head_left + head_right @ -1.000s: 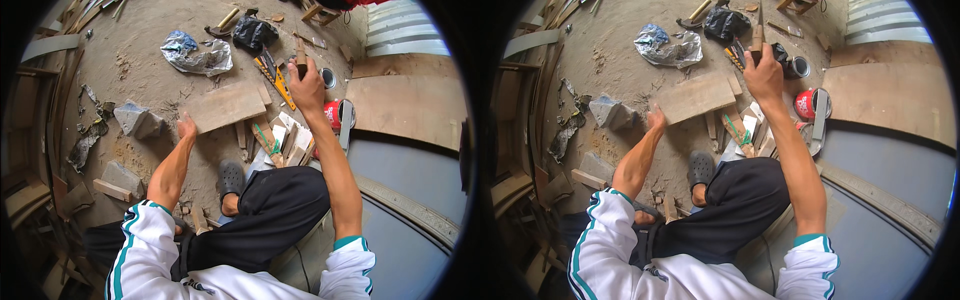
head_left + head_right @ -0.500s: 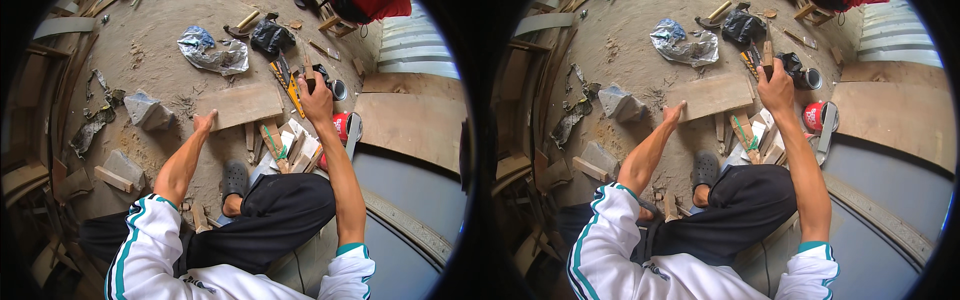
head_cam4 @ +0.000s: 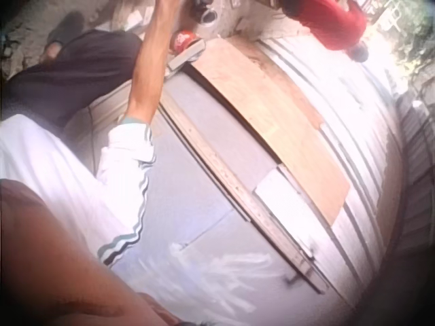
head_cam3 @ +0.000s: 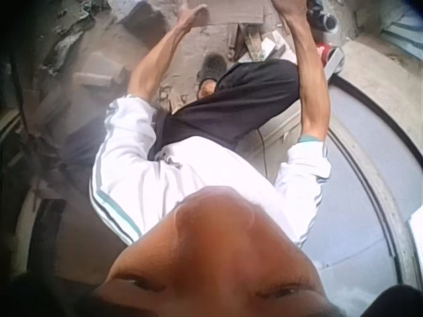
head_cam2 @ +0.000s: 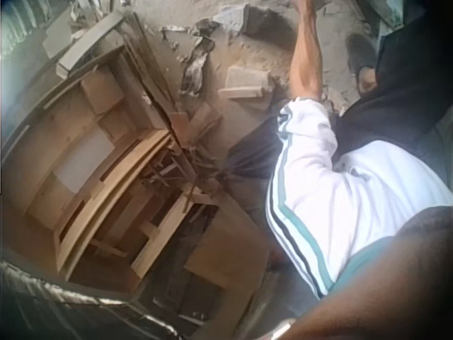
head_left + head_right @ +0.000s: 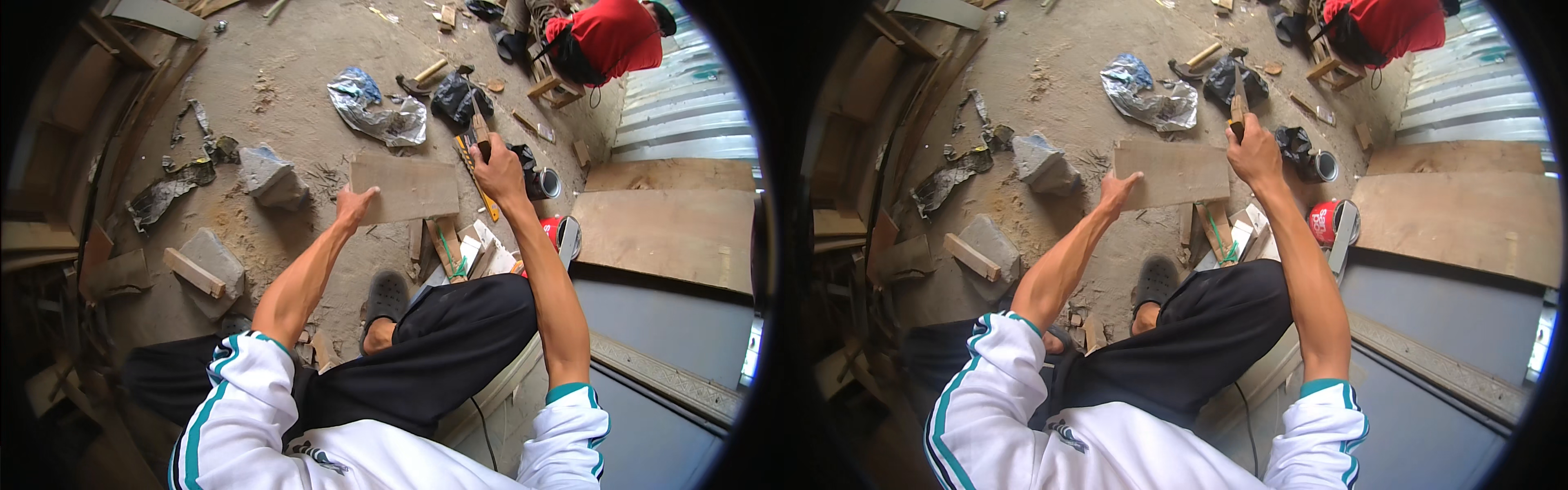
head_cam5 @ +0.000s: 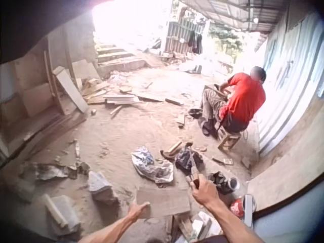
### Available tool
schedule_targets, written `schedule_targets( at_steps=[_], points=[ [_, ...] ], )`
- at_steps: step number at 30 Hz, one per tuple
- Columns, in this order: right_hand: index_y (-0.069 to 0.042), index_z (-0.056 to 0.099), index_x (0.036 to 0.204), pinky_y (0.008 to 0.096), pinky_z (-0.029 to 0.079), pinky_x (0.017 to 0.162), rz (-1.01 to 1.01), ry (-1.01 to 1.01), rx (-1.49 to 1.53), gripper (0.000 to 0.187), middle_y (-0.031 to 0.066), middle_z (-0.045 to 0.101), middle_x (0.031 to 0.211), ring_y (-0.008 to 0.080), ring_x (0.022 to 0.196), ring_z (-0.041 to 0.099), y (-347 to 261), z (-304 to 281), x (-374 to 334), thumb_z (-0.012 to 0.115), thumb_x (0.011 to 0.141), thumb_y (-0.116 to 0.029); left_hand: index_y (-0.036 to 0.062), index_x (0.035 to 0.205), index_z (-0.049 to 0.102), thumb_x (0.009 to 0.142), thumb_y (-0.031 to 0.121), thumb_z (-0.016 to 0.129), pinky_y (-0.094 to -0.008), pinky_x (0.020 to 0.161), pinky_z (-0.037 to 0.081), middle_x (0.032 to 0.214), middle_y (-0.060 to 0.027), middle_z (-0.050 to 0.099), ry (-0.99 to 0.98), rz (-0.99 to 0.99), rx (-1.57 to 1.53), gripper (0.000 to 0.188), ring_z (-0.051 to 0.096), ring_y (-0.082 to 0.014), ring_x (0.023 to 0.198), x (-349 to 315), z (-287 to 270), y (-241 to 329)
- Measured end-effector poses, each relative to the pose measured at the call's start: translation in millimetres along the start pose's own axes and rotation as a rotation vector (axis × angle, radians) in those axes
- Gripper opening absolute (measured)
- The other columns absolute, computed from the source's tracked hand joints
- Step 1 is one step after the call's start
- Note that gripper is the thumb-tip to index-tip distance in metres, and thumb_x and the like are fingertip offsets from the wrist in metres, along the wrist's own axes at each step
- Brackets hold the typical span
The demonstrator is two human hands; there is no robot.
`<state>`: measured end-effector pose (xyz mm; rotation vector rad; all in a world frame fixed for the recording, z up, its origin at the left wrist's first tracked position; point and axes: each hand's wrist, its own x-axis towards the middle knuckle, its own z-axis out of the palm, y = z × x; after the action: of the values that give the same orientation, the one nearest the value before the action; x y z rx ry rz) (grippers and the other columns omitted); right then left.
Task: The person sits on the floor and sorts through various pieces of wood and debris. They pick up, inspect, and place down several wooden planks and blocks, occasionally stacking them.
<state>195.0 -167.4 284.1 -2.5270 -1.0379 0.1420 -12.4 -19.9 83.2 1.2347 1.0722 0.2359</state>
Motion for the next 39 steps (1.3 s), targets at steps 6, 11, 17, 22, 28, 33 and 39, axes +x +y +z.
schedule_targets(
  at_steps=[6, 11, 17, 22, 28, 33, 39],
  points=[
    [0.003, 0.057, 0.102, 0.0511, 0.049, 0.081, 0.068, -0.138, -0.199, 0.044, 0.0318, 0.063, 0.094, 0.0471, 0.094, 0.061, -21, 2, -12, 0.062, 0.086, -0.038, 0.0002, 0.11, 0.061, 0.074, 0.03, 0.078, -0.0322, 0.074, 0.05, 0.095, -0.0065, 0.064, 0.093, 0.134, -0.166, 0.05, 0.059, -0.0159, 0.084, -86, -121, -19],
    [0.004, 0.058, 0.099, 0.0471, 0.049, 0.078, -0.14, -0.321, -0.113, 0.056, 0.0303, 0.064, 0.094, 0.0421, 0.095, 0.063, -74, 5, -16, 0.067, 0.082, -0.049, 0.0025, 0.104, 0.064, 0.072, 0.032, 0.079, -0.0318, 0.074, 0.049, 0.094, -0.0048, 0.064, 0.176, 0.221, -0.323, 0.046, 0.059, -0.0151, 0.084, -139, -228, -17],
    [-0.002, 0.055, 0.079, 0.0395, 0.049, 0.056, -0.172, -0.338, 0.15, 0.062, 0.0103, 0.057, 0.062, 0.0219, 0.059, 0.062, -178, 26, -38, 0.061, 0.081, -0.065, 0.0022, 0.106, 0.064, 0.073, 0.03, 0.076, -0.0337, 0.075, 0.05, 0.096, -0.0061, 0.064, 0.319, 0.344, -0.497, 0.045, 0.061, -0.0181, 0.086, -207, -305, 3],
    [-0.006, 0.052, 0.066, 0.0325, 0.04, 0.049, -0.205, -0.453, 0.427, 0.067, 0.0023, 0.051, 0.059, 0.0141, 0.051, 0.05, -233, 42, -36, 0.055, 0.08, -0.072, 0.001, 0.114, 0.059, 0.076, 0.028, 0.073, -0.0351, 0.082, 0.052, 0.104, -0.0082, 0.063, 0.301, 0.332, -0.771, 0.049, 0.062, -0.0205, 0.094, -254, -345, -6],
    [-0.005, 0.065, 0.091, 0.0259, 0.043, 0.058, -0.294, -0.628, 0.821, 0.049, -0.0011, 0.061, 0.076, 0.008, 0.066, 0.054, -323, 45, -46, 0.061, 0.087, -0.054, 0.0011, 0.121, 0.054, 0.078, 0.031, 0.07, -0.0351, 0.084, 0.052, 0.11, -0.0101, 0.061, 0.428, 0.502, -0.809, 0.054, 0.061, -0.0215, 0.099, -288, -371, -26],
    [-0.002, 0.063, 0.092, 0.0256, 0.043, 0.056, -0.447, -0.704, 0.959, 0.043, -0.0012, 0.06, 0.075, 0.007, 0.063, 0.05, -362, 80, -48, 0.062, 0.09, -0.045, 0.0021, 0.125, 0.051, 0.077, 0.04, 0.069, -0.0345, 0.085, 0.051, 0.111, -0.0102, 0.061, 0.566, 0.417, -0.595, 0.063, 0.061, -0.0208, 0.1, -327, -378, -28],
    [-0.003, 0.064, 0.099, 0.0254, 0.046, 0.067, -0.585, -0.834, 0.821, 0.042, 0.0004, 0.063, 0.085, 0.009, 0.075, 0.055, -425, 120, -70, 0.068, 0.087, -0.043, 0.0033, 0.129, 0.048, 0.076, 0.04, 0.07, -0.0348, 0.09, 0.048, 0.118, -0.0102, 0.057, 0.835, 0.415, -0.459, 0.068, 0.057, -0.0215, 0.107, -361, -394, -64]
  ],
)
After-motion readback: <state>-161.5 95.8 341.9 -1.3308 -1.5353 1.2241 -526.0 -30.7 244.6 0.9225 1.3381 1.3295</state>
